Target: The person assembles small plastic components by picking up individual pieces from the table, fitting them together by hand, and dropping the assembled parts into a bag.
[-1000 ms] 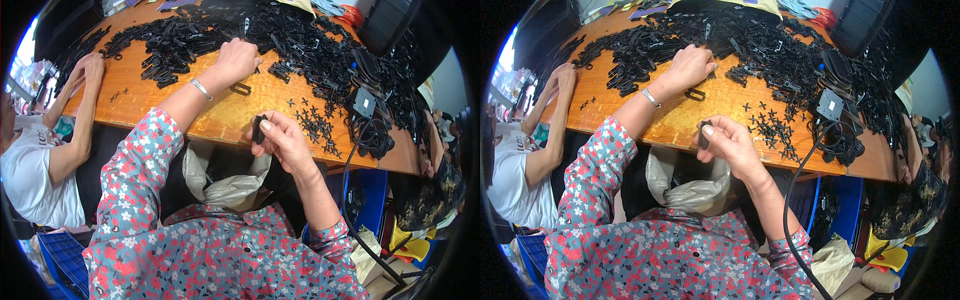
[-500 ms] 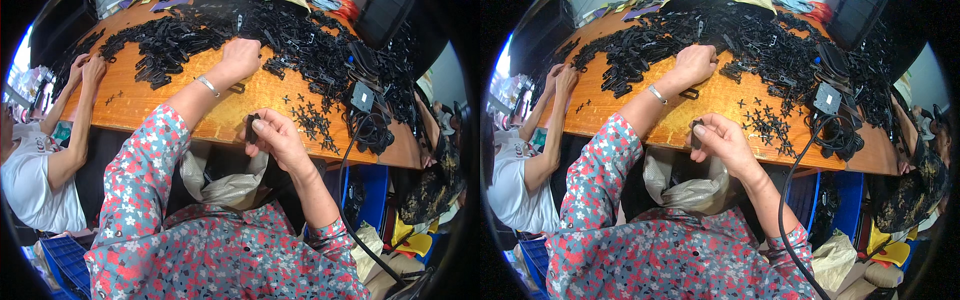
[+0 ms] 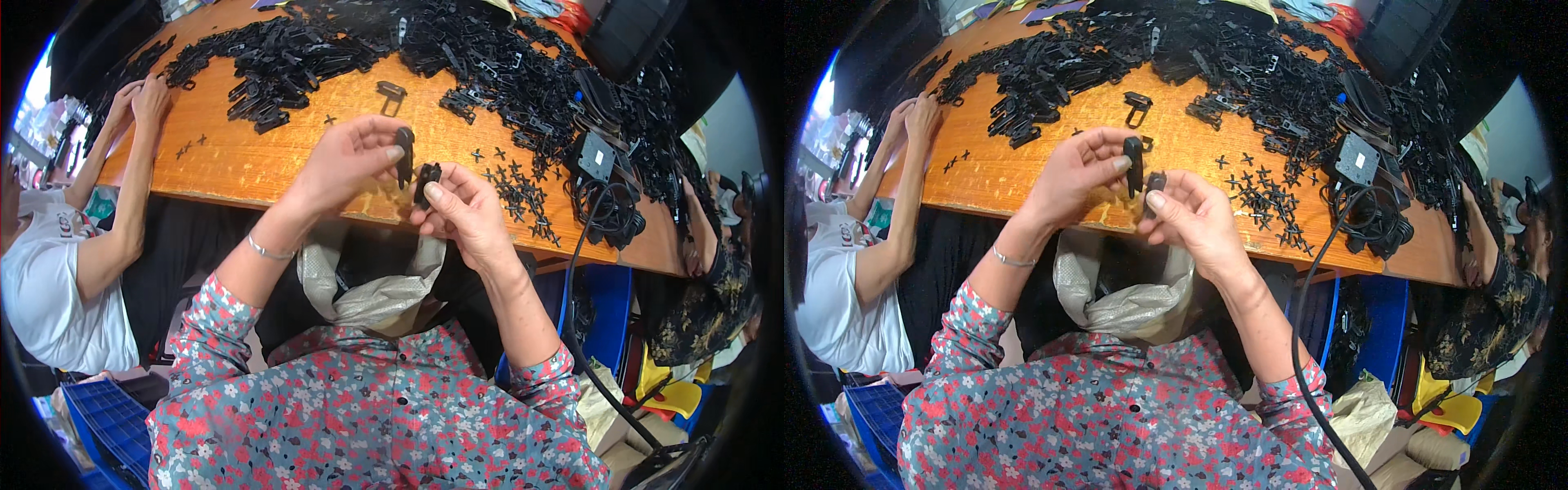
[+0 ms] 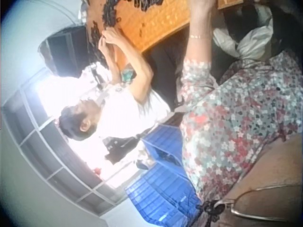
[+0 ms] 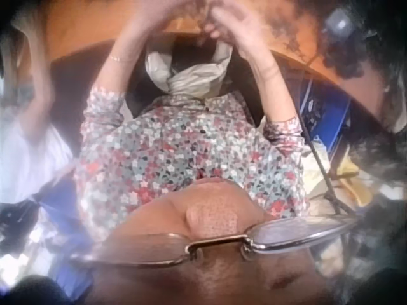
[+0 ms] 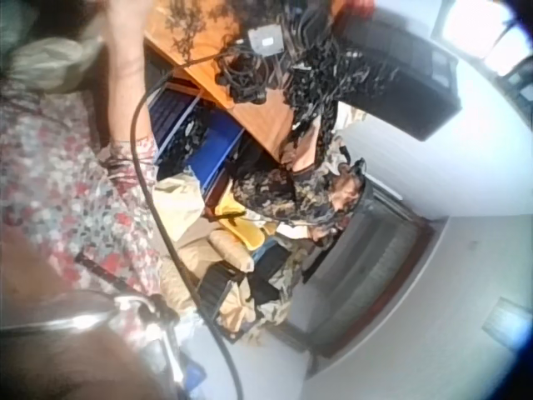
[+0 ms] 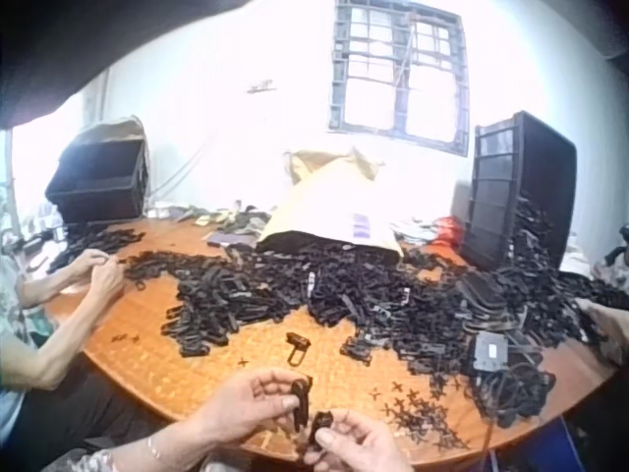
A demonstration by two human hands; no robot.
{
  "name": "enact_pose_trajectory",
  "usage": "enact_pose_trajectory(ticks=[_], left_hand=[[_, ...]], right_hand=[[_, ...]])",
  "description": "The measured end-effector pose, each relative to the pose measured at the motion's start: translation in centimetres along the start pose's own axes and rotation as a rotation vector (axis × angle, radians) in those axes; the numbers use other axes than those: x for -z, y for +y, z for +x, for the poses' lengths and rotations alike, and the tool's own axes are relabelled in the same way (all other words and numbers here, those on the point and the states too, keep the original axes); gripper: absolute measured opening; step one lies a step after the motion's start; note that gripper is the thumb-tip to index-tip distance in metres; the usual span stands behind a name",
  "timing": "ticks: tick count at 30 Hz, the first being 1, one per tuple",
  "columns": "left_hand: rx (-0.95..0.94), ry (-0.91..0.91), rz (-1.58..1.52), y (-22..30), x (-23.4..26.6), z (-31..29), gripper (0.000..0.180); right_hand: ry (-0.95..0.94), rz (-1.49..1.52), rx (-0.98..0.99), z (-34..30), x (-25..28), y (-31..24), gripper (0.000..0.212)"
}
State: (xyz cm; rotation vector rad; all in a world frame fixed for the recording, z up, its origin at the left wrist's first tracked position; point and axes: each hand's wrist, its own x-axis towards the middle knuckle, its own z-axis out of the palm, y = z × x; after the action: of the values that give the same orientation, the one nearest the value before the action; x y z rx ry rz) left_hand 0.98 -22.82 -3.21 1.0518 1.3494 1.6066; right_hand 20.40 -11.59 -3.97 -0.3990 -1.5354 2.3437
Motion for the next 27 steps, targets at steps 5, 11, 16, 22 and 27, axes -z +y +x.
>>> enact_pose_trajectory(ticks=[5,11,16,22,27], left_hand=[[0.020,0.003,-0.146,0.9,-0.8,-3.3,0.037],[-0.051,0.045,-0.171,0.7,-0.3,-5.1,0.038],[-0.086,0.053,-0.188,0.3,-0.9,-5.6,0.037],[-0.261,0.157,0.113,0.5,-2.9,-6.4,0.039],[-0.360,0.243,0.449,0.4,-3.7,-6.6,0.041]], right_hand=[[0.098,-0.239,0.137,0.2,-1.1,0.4,0.029],[0.082,-0.417,0.154,0.1,-3.0,0.1,0.027],[0.147,-0.735,0.205,0.2,-3.4,0.3,0.025],[0.251,-1.074,0.426,-0.1,-4.7,-0.2,0.028],[0.335,-1.119,0.550,-0.1,-4.7,1.4,0.033]])
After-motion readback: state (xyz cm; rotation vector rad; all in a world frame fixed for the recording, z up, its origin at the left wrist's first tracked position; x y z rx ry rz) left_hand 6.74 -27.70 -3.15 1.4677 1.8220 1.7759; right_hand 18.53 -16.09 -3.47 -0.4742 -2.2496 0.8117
